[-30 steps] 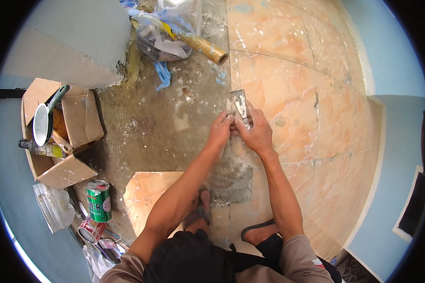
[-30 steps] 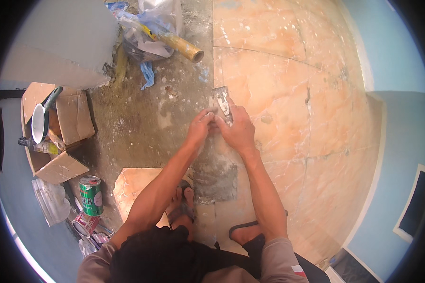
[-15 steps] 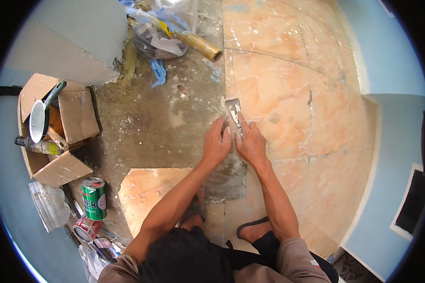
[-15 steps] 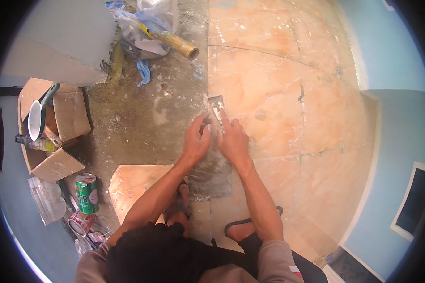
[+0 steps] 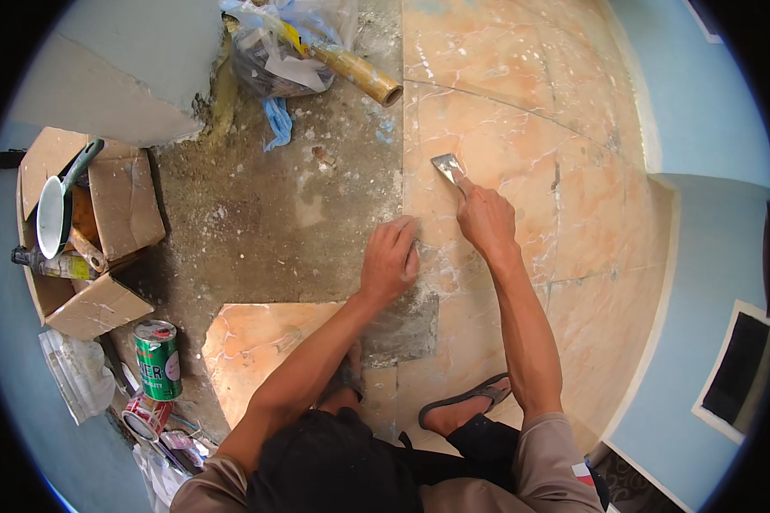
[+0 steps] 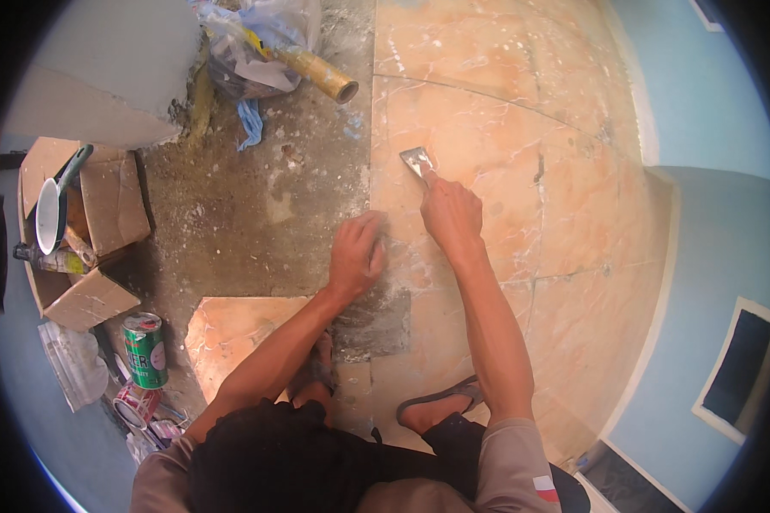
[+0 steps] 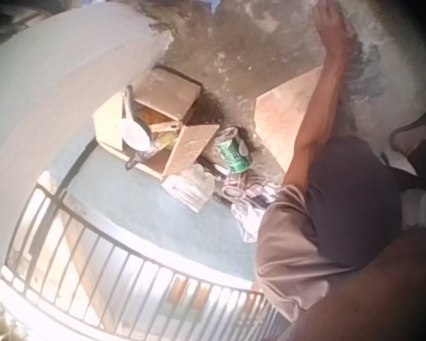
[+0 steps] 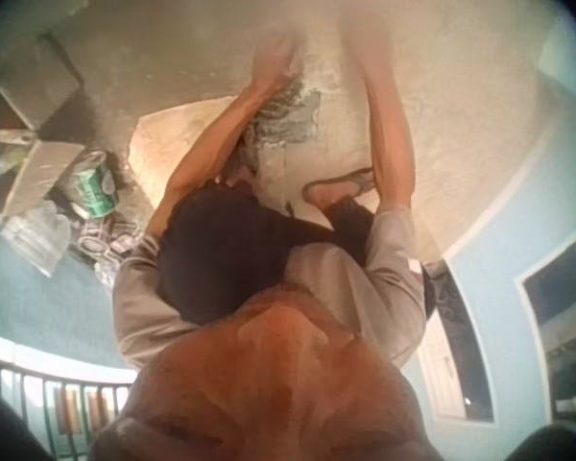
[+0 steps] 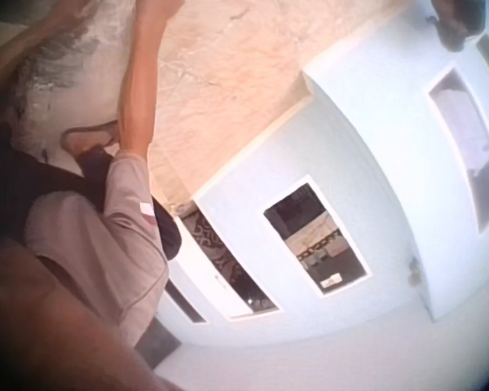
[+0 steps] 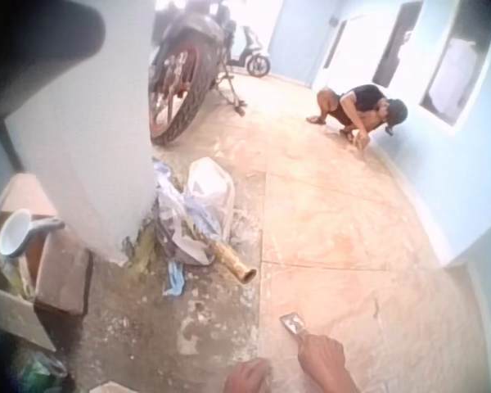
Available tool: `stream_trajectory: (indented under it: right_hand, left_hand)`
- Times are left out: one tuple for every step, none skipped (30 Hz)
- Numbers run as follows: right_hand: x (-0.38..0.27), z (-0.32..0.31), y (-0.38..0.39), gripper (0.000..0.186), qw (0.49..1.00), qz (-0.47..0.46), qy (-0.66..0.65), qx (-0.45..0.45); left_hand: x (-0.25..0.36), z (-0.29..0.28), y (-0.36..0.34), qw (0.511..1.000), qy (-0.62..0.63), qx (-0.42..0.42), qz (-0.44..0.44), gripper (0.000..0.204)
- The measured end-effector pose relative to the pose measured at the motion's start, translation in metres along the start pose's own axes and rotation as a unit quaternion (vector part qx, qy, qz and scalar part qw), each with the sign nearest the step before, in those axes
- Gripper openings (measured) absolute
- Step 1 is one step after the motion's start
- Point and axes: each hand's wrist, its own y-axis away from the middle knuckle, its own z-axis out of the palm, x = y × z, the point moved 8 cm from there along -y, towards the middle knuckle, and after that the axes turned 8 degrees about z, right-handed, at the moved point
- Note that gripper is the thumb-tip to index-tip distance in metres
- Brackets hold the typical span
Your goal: The person kneels on a tiled floor and uses a putty knife to scrape and smooth grout between tile joints. They repeatedly press and scrape along the seams, occasionally wiping excess material with their hand. The work area includes scattered construction debris and a motorcycle in the background.
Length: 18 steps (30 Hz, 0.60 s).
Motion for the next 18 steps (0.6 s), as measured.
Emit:
stream_trajectory:
  right_hand:
    - [-0.008, -0.007, -0.017, 0.044, 1.000, 0.000, 0.009, 0.003]
    - [-0.015, -0.015, -0.037, 0.043, 1.000, 0.016, 0.022, -0.011]
    - [-0.017, -0.024, -0.057, 0.042, 0.998, 0.033, 0.037, -0.024]
    - [-0.018, -0.030, -0.076, 0.041, 0.997, 0.038, 0.053, -0.051]
    - [-0.018, -0.033, -0.093, 0.041, 0.994, 0.041, 0.068, -0.081]
    - [-0.022, -0.033, -0.101, 0.041, 0.990, 0.039, 0.082, -0.110]
    - [-0.027, -0.039, -0.098, 0.039, 0.988, 0.027, 0.091, -0.120]
    - [-0.033, -0.043, -0.091, 0.037, 0.986, 0.015, 0.099, -0.130]
    - [-0.038, -0.044, -0.083, 0.036, 0.984, 0.003, 0.106, -0.141]
    - [-0.038, -0.046, -0.074, 0.036, 0.987, -0.005, 0.105, -0.124]
    - [-0.038, -0.044, -0.063, 0.036, 0.988, -0.013, 0.104, -0.111]
    - [-0.040, -0.043, -0.059, 0.036, 0.990, -0.021, 0.103, -0.097]
    - [-0.036, -0.047, -0.062, 0.036, 0.989, -0.007, 0.106, -0.100]
    - [-0.036, -0.051, -0.070, 0.035, 0.989, 0.006, 0.108, -0.105]
    - [-0.036, -0.056, -0.080, 0.035, 0.988, 0.019, 0.109, -0.110]
    - [-0.037, -0.060, -0.091, 0.035, 0.987, 0.030, 0.109, -0.112]
    - [-0.035, -0.061, -0.100, 0.035, 0.987, 0.035, 0.110, -0.114]
    - [-0.033, -0.058, -0.100, 0.035, 0.984, 0.026, 0.126, -0.122]
  left_hand:
    - [0.002, 0.000, -0.002, 1.000, -0.005, -0.003, 0.009, 0.052]
    - [0.001, 0.001, -0.002, 1.000, -0.004, -0.003, 0.009, 0.052]
    - [0.002, 0.002, -0.003, 1.000, -0.001, -0.002, 0.010, 0.052]
    - [0.003, 0.003, -0.004, 1.000, 0.003, -0.001, 0.012, 0.052]
    - [0.002, 0.002, -0.002, 1.000, 0.005, -0.002, 0.011, 0.052]
    - [0.000, 0.000, 0.000, 1.000, 0.004, 0.000, 0.008, 0.052]
    - [-0.001, -0.001, 0.000, 1.000, 0.006, 0.004, 0.005, 0.052]
    - [-0.002, -0.003, 0.001, 1.000, 0.006, 0.004, 0.001, 0.052]
    - [-0.003, -0.004, 0.002, 1.000, 0.004, 0.004, -0.003, 0.052]
    - [-0.003, -0.005, 0.001, 1.000, 0.004, 0.005, -0.005, 0.052]
    - [-0.003, -0.004, 0.002, 1.000, 0.002, 0.008, -0.005, 0.051]
    - [-0.004, -0.003, 0.003, 1.000, 0.000, 0.011, -0.005, 0.051]
    - [-0.001, 0.000, 0.001, 1.000, 0.000, 0.012, -0.001, 0.051]
    - [0.000, 0.001, 0.001, 1.000, 0.002, 0.012, 0.000, 0.051]
    - [0.001, 0.002, 0.000, 1.000, 0.004, 0.013, 0.001, 0.051]
    - [0.001, 0.002, -0.002, 1.000, 0.004, 0.015, 0.004, 0.051]
    - [0.000, 0.002, -0.002, 1.000, 0.007, 0.011, 0.001, 0.051]
    - [-0.001, 0.002, -0.002, 1.000, 0.011, 0.008, -0.001, 0.051]
